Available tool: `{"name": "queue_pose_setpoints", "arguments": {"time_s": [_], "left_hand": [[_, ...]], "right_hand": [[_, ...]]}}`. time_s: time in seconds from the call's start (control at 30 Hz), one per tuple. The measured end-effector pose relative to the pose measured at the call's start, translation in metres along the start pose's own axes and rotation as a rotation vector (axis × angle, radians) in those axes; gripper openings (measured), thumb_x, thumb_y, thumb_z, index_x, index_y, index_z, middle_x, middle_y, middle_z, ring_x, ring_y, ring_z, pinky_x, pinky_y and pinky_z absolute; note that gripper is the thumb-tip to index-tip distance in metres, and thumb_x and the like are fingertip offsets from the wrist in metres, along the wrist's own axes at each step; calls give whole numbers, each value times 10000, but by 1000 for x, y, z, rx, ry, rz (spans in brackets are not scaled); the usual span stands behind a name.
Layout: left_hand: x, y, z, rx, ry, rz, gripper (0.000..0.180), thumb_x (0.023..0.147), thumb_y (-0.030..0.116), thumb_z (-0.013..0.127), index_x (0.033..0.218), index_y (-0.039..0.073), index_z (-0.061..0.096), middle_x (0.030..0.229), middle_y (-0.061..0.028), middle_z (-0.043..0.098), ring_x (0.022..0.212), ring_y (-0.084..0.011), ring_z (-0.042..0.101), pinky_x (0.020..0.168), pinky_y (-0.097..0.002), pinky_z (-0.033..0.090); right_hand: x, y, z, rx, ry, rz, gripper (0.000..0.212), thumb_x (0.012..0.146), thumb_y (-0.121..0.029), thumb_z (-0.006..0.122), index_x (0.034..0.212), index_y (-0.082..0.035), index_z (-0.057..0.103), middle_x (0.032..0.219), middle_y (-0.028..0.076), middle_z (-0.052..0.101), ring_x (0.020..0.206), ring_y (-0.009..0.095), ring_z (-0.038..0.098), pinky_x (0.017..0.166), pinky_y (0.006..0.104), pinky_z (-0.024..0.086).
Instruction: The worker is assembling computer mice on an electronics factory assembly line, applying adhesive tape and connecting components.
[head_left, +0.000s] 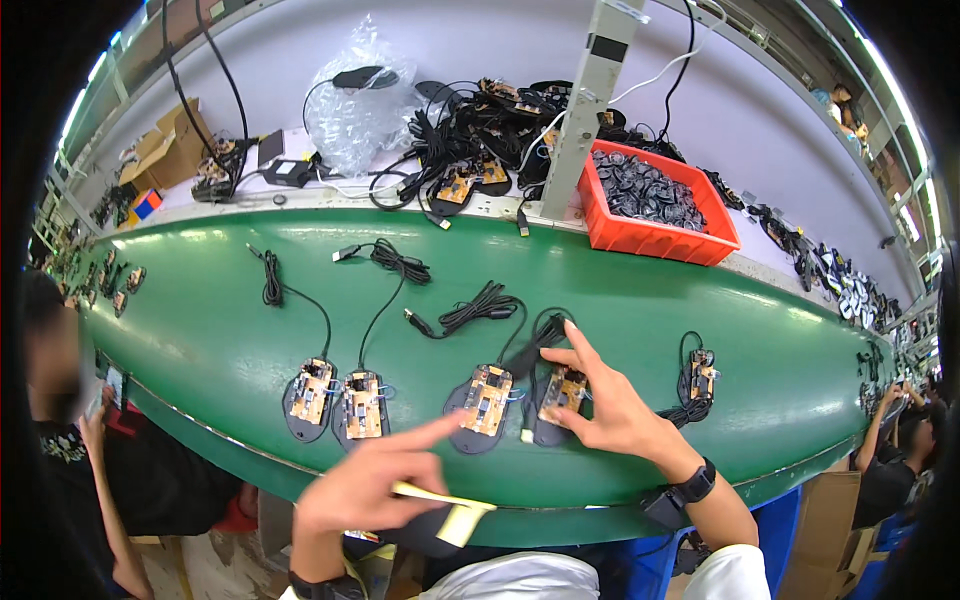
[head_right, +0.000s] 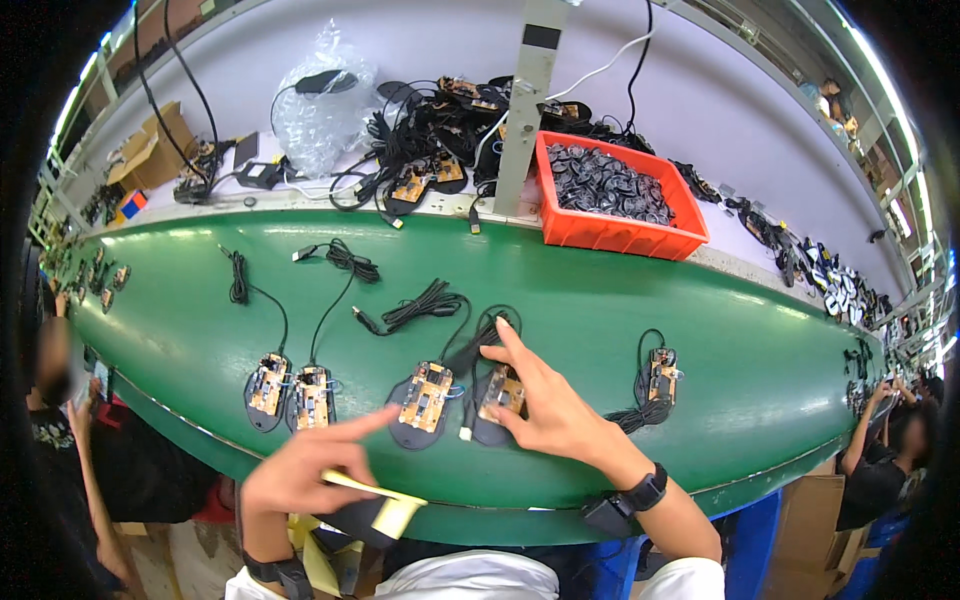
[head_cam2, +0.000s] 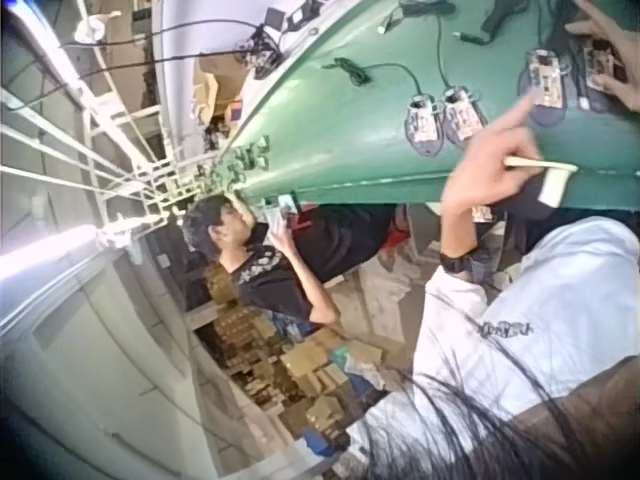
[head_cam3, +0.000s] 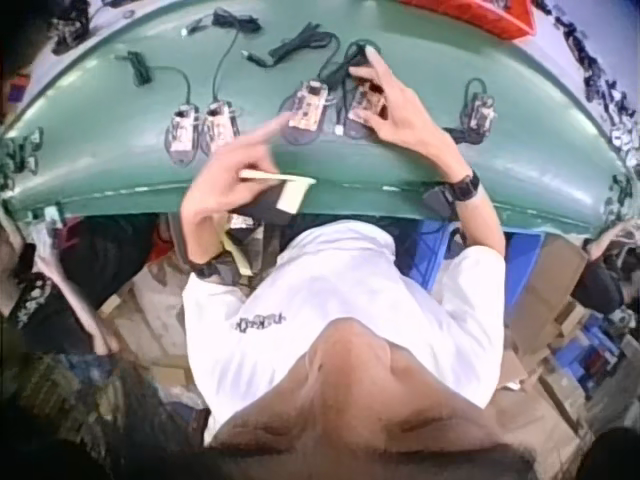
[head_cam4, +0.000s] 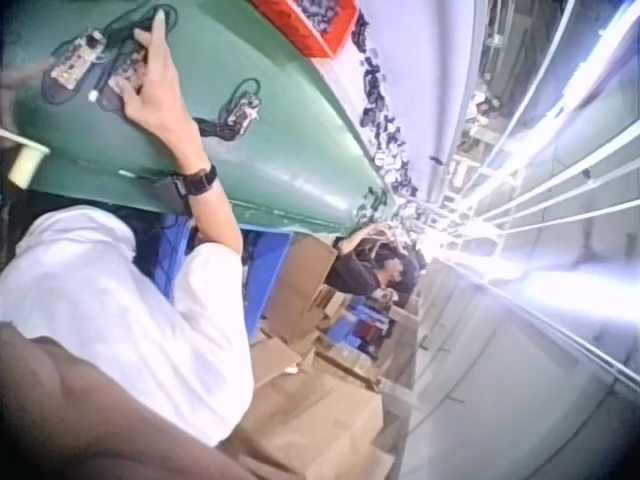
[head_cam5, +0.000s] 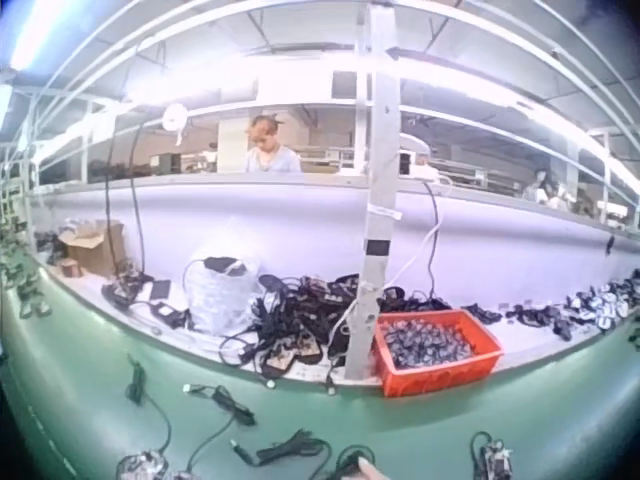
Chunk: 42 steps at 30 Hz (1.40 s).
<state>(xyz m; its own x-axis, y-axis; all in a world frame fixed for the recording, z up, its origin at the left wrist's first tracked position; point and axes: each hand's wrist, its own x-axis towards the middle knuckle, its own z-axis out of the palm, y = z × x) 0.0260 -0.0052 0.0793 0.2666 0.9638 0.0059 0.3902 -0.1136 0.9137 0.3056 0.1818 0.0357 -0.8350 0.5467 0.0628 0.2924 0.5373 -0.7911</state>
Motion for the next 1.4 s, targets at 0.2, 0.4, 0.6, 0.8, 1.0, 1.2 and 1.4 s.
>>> {"name": "queue_pose_setpoints", "arguments": {"time_s": [0.2, 0.4, 0.6, 0.8, 1.0, 1.2, 1.4], "left_hand": [[18, -31, 9, 0, 15, -49, 168, 761, -31, 771, 843, 24, 636, 1573, -296, 462, 1156, -395, 705, 805, -415, 565], [-1, -25, -8, 46, 41, -23, 175, 742, -35, 799, 824, 21, 654, 1572, -261, 490, 1189, -340, 716, 840, -361, 579], [40, 11, 74, -152, -277, 31, 213, 785, -72, 680, 936, 9, 554, 1602, -253, 435, 983, -440, 705, 738, -464, 573], [43, 7, 70, 30, -203, -52, 216, 757, -42, 700, 917, 17, 569, 1583, -228, 468, 881, -427, 700, 705, -462, 569], [54, 7, 83, -18, -277, 3, 250, 768, -109, 611, 989, -48, 511, 1521, -331, 462, 872, -519, 655, 710, -528, 551], [57, 5, 85, -6, -296, -2, 243, 775, -59, 677, 974, -13, 544, 1551, -285, 462, 894, -483, 679, 712, -501, 565], [60, 6, 83, -18, -249, 60, 271, 776, -78, 657, 1010, -48, 523, 1525, -315, 464, 846, -499, 672, 678, -513, 557]], "right_hand": [[-12, -2, -3, 52, -41, -52, 1153, 759, 35, 822, 1672, -48, 122, 1486, 246, 535, 1325, 379, 592, 1120, 461, 485], [-21, -10, -8, 128, 382, -2, 459, 844, -30, 829, 1285, -37, 701, 1301, 130, 538, 1133, 238, 609, 955, 342, 544], [-54, -8, 3, 269, 293, 159, 139, 906, 20, 771, 1044, 6, 776, 928, 84, 760, 759, 122, 679, 650, 261, 532], [-52, -10, 11, 155, 330, 162, 145, 904, -6, 780, 1048, -12, 792, 894, 85, 758, 688, 101, 644, 594, 253, 499], [-51, -10, 19, 164, 380, 238, 135, 895, -25, 797, 1029, -16, 807, 837, 63, 752, 607, 68, 574, 541, 239, 451], [-51, -10, 24, 165, 400, 259, 126, 882, -37, 813, 1007, -26, 818, 817, 50, 752, 595, 55, 550, 525, 234, 427], [-53, -7, 22, 142, 397, 257, 120, 881, -50, 815, 999, -30, 820, 796, 39, 746, 583, 54, 539, 518, 233, 417]]}}
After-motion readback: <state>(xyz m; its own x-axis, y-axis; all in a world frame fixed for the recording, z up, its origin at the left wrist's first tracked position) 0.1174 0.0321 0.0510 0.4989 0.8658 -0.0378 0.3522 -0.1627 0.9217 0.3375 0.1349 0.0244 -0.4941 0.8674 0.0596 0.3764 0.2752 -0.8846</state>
